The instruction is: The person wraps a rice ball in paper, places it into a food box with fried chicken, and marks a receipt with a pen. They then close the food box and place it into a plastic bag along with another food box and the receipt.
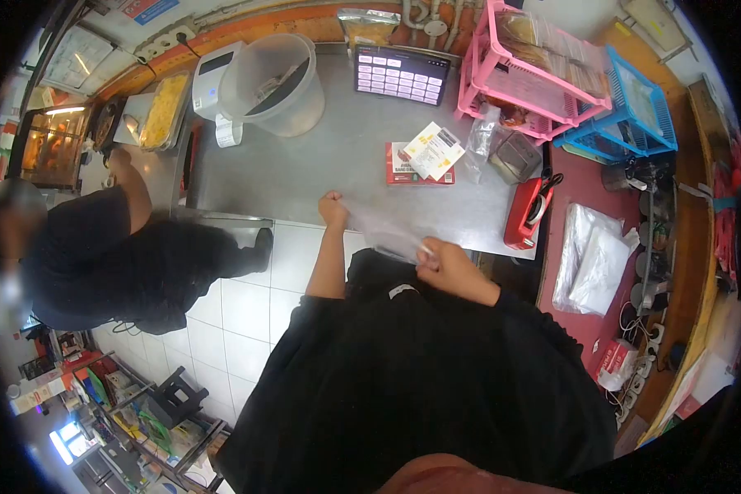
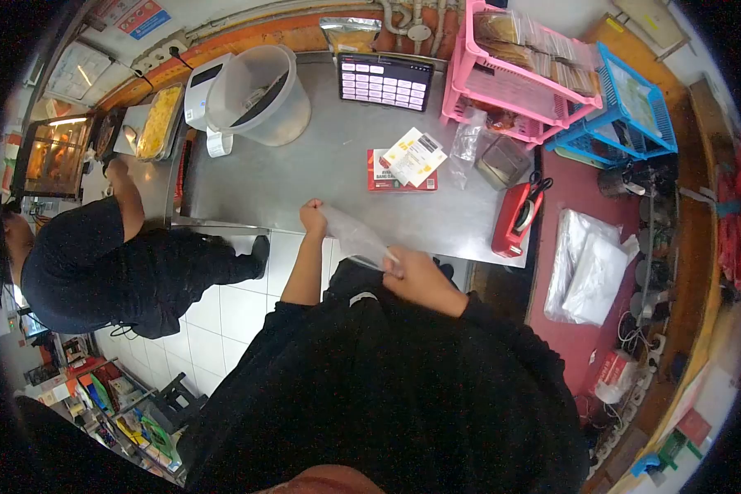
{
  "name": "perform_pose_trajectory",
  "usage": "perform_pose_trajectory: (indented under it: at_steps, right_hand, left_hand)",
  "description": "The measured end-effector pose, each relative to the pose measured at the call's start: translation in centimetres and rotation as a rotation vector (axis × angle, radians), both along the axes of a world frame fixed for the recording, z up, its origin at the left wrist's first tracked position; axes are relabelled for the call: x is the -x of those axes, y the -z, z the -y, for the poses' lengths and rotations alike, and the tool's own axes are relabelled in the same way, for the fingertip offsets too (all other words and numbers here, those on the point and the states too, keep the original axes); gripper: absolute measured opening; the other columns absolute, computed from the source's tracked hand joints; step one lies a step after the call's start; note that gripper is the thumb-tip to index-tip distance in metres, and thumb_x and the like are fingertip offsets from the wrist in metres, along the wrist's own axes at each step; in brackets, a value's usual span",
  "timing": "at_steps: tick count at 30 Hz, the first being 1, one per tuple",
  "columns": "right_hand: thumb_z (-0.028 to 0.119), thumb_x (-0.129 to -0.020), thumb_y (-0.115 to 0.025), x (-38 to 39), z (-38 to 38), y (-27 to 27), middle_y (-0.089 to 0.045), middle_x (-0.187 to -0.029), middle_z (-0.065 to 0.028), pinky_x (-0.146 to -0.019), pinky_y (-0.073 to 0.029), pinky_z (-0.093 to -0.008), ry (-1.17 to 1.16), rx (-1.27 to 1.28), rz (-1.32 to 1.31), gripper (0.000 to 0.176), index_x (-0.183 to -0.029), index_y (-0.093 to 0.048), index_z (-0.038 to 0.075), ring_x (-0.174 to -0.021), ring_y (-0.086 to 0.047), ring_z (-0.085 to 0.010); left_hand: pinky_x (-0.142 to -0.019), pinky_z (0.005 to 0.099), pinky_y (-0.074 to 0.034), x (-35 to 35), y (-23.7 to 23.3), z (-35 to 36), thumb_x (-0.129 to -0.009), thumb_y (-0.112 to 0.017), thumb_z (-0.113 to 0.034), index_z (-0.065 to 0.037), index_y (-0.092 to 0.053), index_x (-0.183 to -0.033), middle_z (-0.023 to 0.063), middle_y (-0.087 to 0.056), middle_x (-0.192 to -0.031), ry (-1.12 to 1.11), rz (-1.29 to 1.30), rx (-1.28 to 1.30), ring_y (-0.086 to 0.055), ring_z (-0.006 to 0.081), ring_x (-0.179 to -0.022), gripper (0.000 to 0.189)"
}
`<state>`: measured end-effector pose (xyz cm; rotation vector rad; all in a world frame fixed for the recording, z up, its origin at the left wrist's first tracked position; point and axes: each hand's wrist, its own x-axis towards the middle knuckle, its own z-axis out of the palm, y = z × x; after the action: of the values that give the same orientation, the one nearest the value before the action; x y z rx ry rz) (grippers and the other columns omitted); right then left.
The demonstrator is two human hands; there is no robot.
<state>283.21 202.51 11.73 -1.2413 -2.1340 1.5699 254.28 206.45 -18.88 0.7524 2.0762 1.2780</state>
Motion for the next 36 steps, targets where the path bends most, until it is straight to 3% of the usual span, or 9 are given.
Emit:
perform_pose_trajectory:
  at_steps: [7, 11, 17, 20, 24, 30, 34, 35, 36]
  right_hand:
    - [0.016, -0.067, -0.080, -3.7, -6.4, -0.4, -0.045, -0.121, -0.0195, -0.084, -0.045, -0.0446, 0.354, -0.716, 0.287, 0.073, -0.129, -0.043, 0.007, -0.109, -0.049, -0.0386]
    - [0.002, -0.066, -0.072, 3.0, -6.0, 0.5, -0.055, -0.101, -0.0174, -0.074, -0.047, -0.0440, 0.396, -0.555, 0.205, 0.065, -0.126, -0.047, 0.012, -0.093, -0.057, -0.0343]
    - [-0.016, -0.066, -0.047, -3.9, -6.6, 2.6, -0.044, -0.067, -0.0030, -0.054, -0.040, -0.0295, 0.946, -0.661, 0.124, 0.054, -0.112, -0.054, 0.011, -0.057, -0.046, -0.0166]
    - [-0.009, -0.075, -0.054, -8.7, -5.9, 3.8, -0.054, -0.076, -0.0008, -0.062, -0.044, -0.0248, 1.002, -0.193, -0.163, 0.050, -0.122, -0.052, 0.007, -0.067, -0.052, -0.0100]
    - [0.002, -0.079, -0.057, -10.6, -2.9, -3.1, -0.055, -0.080, -0.0027, -0.068, -0.049, -0.0293, 0.697, 0.673, -0.702, 0.059, -0.137, -0.044, 0.008, -0.075, -0.057, -0.0146]
    - [0.010, -0.083, -0.059, -16.4, -0.8, -8.3, -0.054, -0.126, -0.0162, -0.091, -0.048, -0.0423, 0.951, 0.148, -1.476, 0.067, -0.145, -0.033, 0.015, -0.104, -0.058, -0.0266]
    - [0.004, -0.079, -0.062, -21.2, 1.6, -7.0, -0.057, -0.120, -0.0126, -0.092, -0.046, -0.0392, 1.022, 0.123, -1.085, 0.062, -0.138, -0.044, 0.013, -0.106, -0.056, -0.0245]
    - [0.004, -0.077, -0.065, -24.1, 1.6, -5.2, -0.066, -0.101, -0.0120, -0.085, -0.049, -0.0359, 0.623, 0.125, -0.899, 0.025, -0.102, -0.068, 0.006, -0.096, -0.060, -0.0228]
    - [0.007, -0.080, -0.067, -23.0, 2.1, -6.6, -0.066, -0.089, -0.0087, -0.081, -0.047, -0.0304, 0.645, 0.141, -0.335, 0.026, -0.105, -0.070, 0.004, -0.086, -0.061, -0.0182]
  left_hand:
    - [-0.055, 0.0275, -0.039, -3.2, -18.4, -3.4, -0.058, -0.051, 0.009, -0.006, -0.051, -0.074, 0.0037, -0.047, -0.066, 0.187, -0.426, -0.280, -0.048, 0.0160, -0.061, 0.022]
    - [-0.060, 0.0355, -0.045, -12.5, -25.7, -4.3, -0.064, -0.055, 0.009, -0.009, -0.059, -0.083, 0.0090, -0.056, -0.078, 0.507, -0.415, -0.469, -0.058, 0.0270, -0.069, 0.026]
    - [-0.064, 0.0398, -0.049, -6.5, -21.4, -4.4, -0.073, -0.057, 0.004, -0.010, -0.062, -0.095, 0.0089, -0.061, -0.095, 0.283, -0.699, -0.457, -0.061, 0.0277, -0.075, 0.027]
    - [-0.065, 0.0350, -0.050, -5.2, -16.2, -2.4, -0.078, -0.062, -0.008, -0.010, -0.064, -0.100, 0.0108, -0.062, -0.112, 0.888, -0.010, -0.152, -0.060, 0.0233, -0.075, 0.023]
    - [-0.069, 0.0279, -0.049, -8.5, -17.6, 0.2, -0.085, -0.064, -0.031, -0.011, -0.057, -0.119, 0.0162, -0.054, -0.128, 0.973, 1.629, -0.465, -0.059, 0.0195, -0.084, 0.040]
    - [-0.067, 0.0265, -0.050, -12.3, -24.1, -1.6, -0.089, -0.061, -0.038, -0.010, -0.043, -0.135, 0.0147, -0.052, -0.126, 1.200, 1.637, -0.223, -0.057, 0.0146, -0.085, 0.056]
    - [-0.071, 0.0267, -0.050, -14.5, -21.5, -4.0, -0.089, -0.064, -0.019, -0.007, -0.036, -0.141, 0.0100, -0.056, -0.119, 1.307, 1.804, -0.189, -0.059, 0.0136, -0.090, 0.061]
    - [-0.075, 0.0268, -0.050, -14.0, -21.7, -5.5, -0.088, -0.064, -0.015, -0.007, -0.033, -0.143, 0.0093, -0.058, -0.117, 1.192, 1.860, -0.284, -0.060, 0.0142, -0.093, 0.064]
    - [-0.078, 0.0270, -0.049, -13.5, -21.8, -7.0, -0.086, -0.065, -0.010, -0.006, -0.031, -0.145, 0.0086, -0.060, -0.116, 1.079, 1.910, -0.384, -0.060, 0.0148, -0.096, 0.067]
